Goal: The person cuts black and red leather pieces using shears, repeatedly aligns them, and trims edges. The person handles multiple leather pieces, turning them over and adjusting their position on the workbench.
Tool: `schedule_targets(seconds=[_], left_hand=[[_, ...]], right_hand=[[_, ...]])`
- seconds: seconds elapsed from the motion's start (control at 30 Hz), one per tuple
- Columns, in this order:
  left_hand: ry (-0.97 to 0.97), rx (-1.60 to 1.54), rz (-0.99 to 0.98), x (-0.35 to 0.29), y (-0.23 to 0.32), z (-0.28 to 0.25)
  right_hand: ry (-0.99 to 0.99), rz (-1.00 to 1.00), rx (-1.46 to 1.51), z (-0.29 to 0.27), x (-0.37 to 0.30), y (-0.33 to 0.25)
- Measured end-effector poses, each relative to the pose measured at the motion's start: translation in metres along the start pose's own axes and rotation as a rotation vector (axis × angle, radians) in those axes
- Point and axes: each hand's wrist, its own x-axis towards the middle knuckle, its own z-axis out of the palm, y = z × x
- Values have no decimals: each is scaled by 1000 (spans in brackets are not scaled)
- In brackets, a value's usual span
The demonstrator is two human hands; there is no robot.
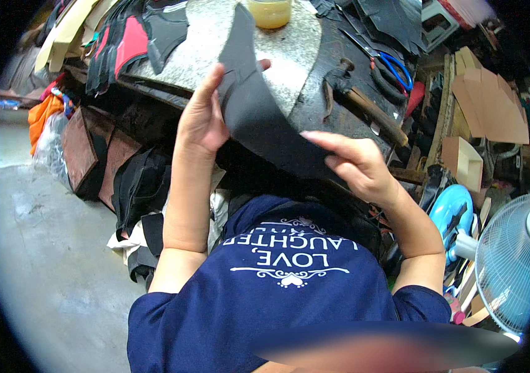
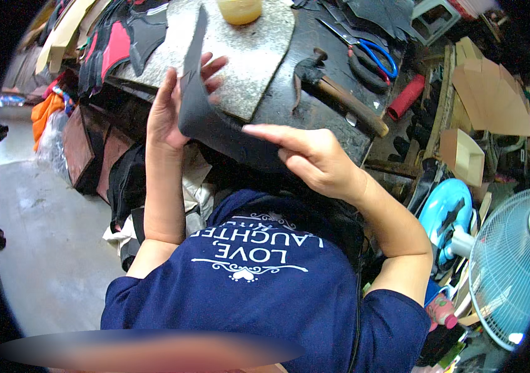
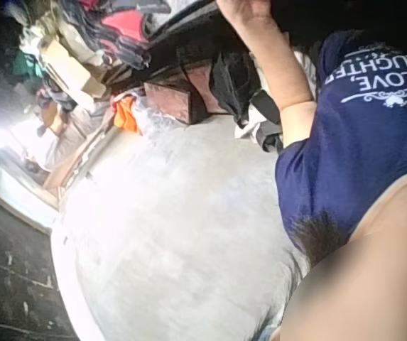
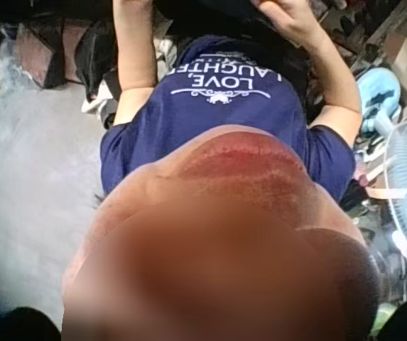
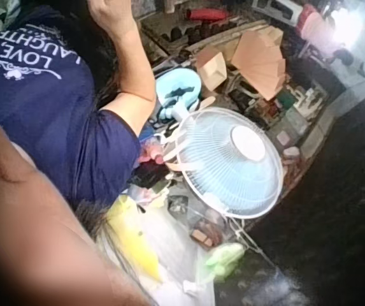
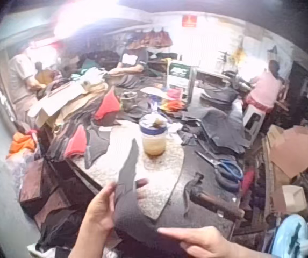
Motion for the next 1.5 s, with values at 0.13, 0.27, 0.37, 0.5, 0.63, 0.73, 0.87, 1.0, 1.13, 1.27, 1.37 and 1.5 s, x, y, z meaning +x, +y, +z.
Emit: schedule_targets(seconds=[0.13,0.27,0.37,0.5,0.63,0.73,0.87,1.0,1.13,1.27,1.37,1.5], left_hand=[[173,380,91,-7,11,5],[123,569,-3,-15,5,15],[138,575,-98,-16,-3,18],[132,576,-87,-17,-5,17],[104,580,-52,-20,-1,14],[128,586,-53,-23,3,10],[126,555,-30,-26,10,1],[146,574,3,-27,12,-4],[147,569,-1,-28,16,-2],[140,576,26,-30,24,-3],[120,562,28,-32,29,-5],[149,586,9,-34,29,-8]], right_hand=[[-167,42,25,-36,-9,18],[407,167,-464,-107,-13,72],[378,251,-935,-141,-14,120],[311,432,-917,-161,-19,144],[189,470,-948,-169,-9,133],[181,600,-820,-170,1,118],[208,675,-401,-160,5,95],[362,460,75,-125,-10,69],[199,436,416,-81,-13,44],[-131,597,414,-52,-13,19],[-168,671,383,-38,-12,10],[-162,667,230,-34,-8,9]])
